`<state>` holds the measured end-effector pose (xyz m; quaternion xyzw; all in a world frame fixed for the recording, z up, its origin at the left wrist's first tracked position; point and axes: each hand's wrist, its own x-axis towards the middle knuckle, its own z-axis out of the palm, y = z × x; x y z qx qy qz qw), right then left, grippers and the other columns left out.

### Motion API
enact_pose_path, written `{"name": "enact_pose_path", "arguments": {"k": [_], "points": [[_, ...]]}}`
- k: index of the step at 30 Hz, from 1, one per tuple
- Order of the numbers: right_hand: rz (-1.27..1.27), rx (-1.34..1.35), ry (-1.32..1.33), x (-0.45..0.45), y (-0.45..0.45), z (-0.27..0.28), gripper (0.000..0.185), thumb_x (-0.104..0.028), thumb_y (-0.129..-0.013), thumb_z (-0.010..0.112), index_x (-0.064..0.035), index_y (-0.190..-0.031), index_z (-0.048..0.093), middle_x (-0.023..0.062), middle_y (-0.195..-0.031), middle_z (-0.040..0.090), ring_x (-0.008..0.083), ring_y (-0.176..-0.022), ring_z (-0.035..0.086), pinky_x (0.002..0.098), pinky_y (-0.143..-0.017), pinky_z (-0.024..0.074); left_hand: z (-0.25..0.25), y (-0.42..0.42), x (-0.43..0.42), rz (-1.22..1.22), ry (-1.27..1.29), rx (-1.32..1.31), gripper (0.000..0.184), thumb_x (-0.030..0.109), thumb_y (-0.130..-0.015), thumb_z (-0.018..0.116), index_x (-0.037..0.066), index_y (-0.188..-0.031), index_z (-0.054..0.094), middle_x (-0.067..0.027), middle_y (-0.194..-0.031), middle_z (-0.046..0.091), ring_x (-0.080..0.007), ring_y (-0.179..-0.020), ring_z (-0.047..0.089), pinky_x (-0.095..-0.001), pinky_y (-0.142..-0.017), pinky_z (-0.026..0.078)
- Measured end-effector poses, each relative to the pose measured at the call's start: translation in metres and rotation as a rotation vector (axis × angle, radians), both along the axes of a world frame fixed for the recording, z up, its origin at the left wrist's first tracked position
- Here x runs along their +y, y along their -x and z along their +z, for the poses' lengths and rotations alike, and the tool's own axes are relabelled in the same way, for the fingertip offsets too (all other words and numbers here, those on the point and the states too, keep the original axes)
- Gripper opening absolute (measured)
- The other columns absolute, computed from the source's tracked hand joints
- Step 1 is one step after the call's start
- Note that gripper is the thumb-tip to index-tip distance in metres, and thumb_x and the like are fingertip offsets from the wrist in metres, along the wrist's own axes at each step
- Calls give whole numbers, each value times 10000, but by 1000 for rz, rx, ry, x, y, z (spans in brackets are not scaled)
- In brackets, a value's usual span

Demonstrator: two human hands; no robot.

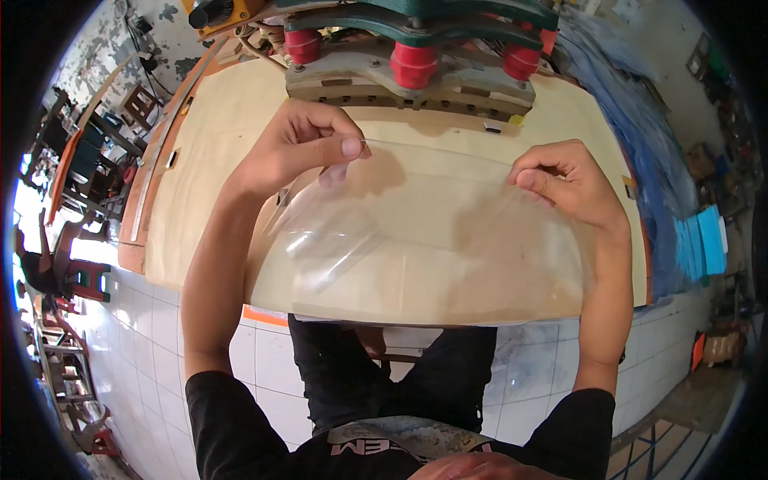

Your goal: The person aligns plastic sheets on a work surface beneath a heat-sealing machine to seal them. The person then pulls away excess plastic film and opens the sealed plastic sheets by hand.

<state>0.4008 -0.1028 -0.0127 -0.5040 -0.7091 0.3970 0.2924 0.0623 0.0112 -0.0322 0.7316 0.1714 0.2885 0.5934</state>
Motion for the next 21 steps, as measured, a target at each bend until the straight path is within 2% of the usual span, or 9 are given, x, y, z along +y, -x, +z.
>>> {"name": "enact_pose_path", "arguments": {"k": [1,7,9,16,18,21], "points": [[3,0,-1,0,0,0,149,-120,-897,651,25,-883,685,9,-683,613,53,-590,511,215,-529,412,1,2,1,-28,23,-21,149,114,-868,660,-28,-824,670,-72,-651,622,-106,-526,543,-263,-529,446],[-39,17,-1,3,-3,0,129,-84,-888,641,38,-892,681,25,-735,632,74,-656,538,231,-610,451,0,9,7,-16,-37,-159,140,111,-868,643,-3,-787,653,-67,-623,595,-108,-490,497,-264,-544,433],[-37,26,-57,5,-8,-6,179,-145,-904,662,31,-880,684,-5,-688,598,24,-529,432,196,-470,341,1,11,7,-17,-30,-174,140,112,-866,645,-1,-784,650,-71,-633,599,-110,-489,495,-264,-547,434],[-75,-98,-50,9,-14,-8,153,-126,-902,659,24,-882,680,-22,-690,586,25,-558,443,193,-493,352,0,12,9,-73,8,-274,143,112,-856,630,-11,-785,649,-79,-670,614,-114,-488,502,-268,-529,423],[-108,-125,4,9,-12,-5,127,-73,-883,649,49,-898,679,23,-785,656,67,-737,562,231,-670,468,0,14,9,-77,3,-268,142,109,-853,622,-16,-793,653,-77,-670,613,-115,-488,504,-266,-521,419],[-134,-145,26,8,-9,-3,128,-73,-882,650,50,-901,680,24,-782,656,67,-736,565,233,-669,470,2,15,8,-102,19,-275,140,101,-844,609,-24,-809,662,-74,-677,614,-112,-496,514,-257,-510,411]]}}
